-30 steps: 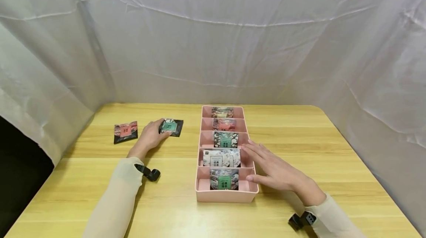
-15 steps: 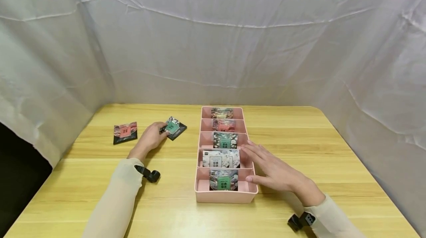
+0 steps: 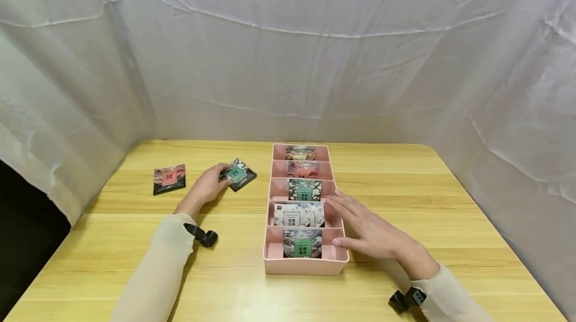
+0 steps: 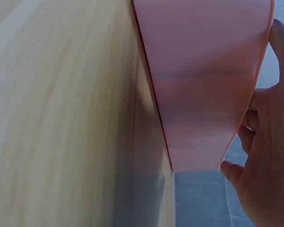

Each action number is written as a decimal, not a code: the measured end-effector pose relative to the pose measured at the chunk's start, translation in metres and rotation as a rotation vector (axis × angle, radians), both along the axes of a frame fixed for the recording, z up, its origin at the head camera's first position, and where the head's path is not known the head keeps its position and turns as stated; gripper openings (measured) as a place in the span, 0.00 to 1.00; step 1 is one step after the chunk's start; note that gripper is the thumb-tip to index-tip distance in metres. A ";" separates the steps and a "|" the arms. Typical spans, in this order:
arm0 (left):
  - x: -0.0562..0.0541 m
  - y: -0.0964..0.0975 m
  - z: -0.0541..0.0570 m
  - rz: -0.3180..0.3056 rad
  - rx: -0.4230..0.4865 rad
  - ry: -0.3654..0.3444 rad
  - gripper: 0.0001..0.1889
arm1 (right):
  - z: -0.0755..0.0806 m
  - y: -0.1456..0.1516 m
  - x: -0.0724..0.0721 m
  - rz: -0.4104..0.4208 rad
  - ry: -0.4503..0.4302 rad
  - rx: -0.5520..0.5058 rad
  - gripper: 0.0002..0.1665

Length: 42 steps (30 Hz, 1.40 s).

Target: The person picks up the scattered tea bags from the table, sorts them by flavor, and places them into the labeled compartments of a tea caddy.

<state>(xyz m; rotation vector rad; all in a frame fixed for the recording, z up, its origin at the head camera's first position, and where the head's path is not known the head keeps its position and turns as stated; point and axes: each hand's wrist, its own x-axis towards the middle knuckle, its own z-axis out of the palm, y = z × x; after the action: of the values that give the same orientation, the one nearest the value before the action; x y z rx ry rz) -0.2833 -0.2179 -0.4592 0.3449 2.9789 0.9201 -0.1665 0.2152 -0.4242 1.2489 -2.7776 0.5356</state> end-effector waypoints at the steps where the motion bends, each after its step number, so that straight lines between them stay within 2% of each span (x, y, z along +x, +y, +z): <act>1: 0.000 0.000 0.000 -0.009 0.006 -0.005 0.24 | 0.000 0.000 0.000 -0.002 -0.002 -0.001 0.49; 4: 0.001 -0.001 0.001 -0.018 0.026 -0.017 0.22 | 0.000 0.000 0.000 -0.007 -0.003 -0.001 0.49; 7: 0.001 -0.001 0.001 -0.001 0.050 -0.026 0.22 | 0.001 0.000 -0.001 -0.008 -0.006 -0.001 0.49; 11: 0.000 0.001 0.000 0.009 0.024 -0.008 0.26 | 0.003 0.000 -0.001 -0.009 -0.012 0.005 0.50; 18: 0.003 0.004 0.002 -0.063 -0.052 0.046 0.30 | 0.004 0.000 0.000 -0.017 -0.025 0.010 0.49; 22: 0.004 0.006 0.003 -0.093 -0.016 0.042 0.30 | 0.003 0.000 0.000 -0.020 -0.027 0.001 0.49; 27: 0.005 0.007 0.005 -0.059 0.062 0.030 0.33 | 0.002 0.000 0.000 -0.016 -0.019 -0.005 0.50; 32: 0.005 0.006 0.010 -0.016 0.070 0.059 0.36 | 0.001 0.000 0.000 -0.018 -0.021 0.005 0.50; 36: 0.006 0.005 0.018 0.004 0.104 0.075 0.35 | 0.002 0.000 0.000 -0.018 -0.018 0.007 0.50; 42: 0.013 0.006 0.037 0.033 0.177 0.104 0.29 | 0.002 0.000 0.001 -0.017 -0.023 -0.004 0.50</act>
<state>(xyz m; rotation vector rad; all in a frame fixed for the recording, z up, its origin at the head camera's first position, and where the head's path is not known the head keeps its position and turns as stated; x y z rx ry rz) -0.2704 -0.2116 -0.4225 0.3571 3.0105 1.2099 -0.1655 0.2157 -0.4223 1.2244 -2.8019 0.5572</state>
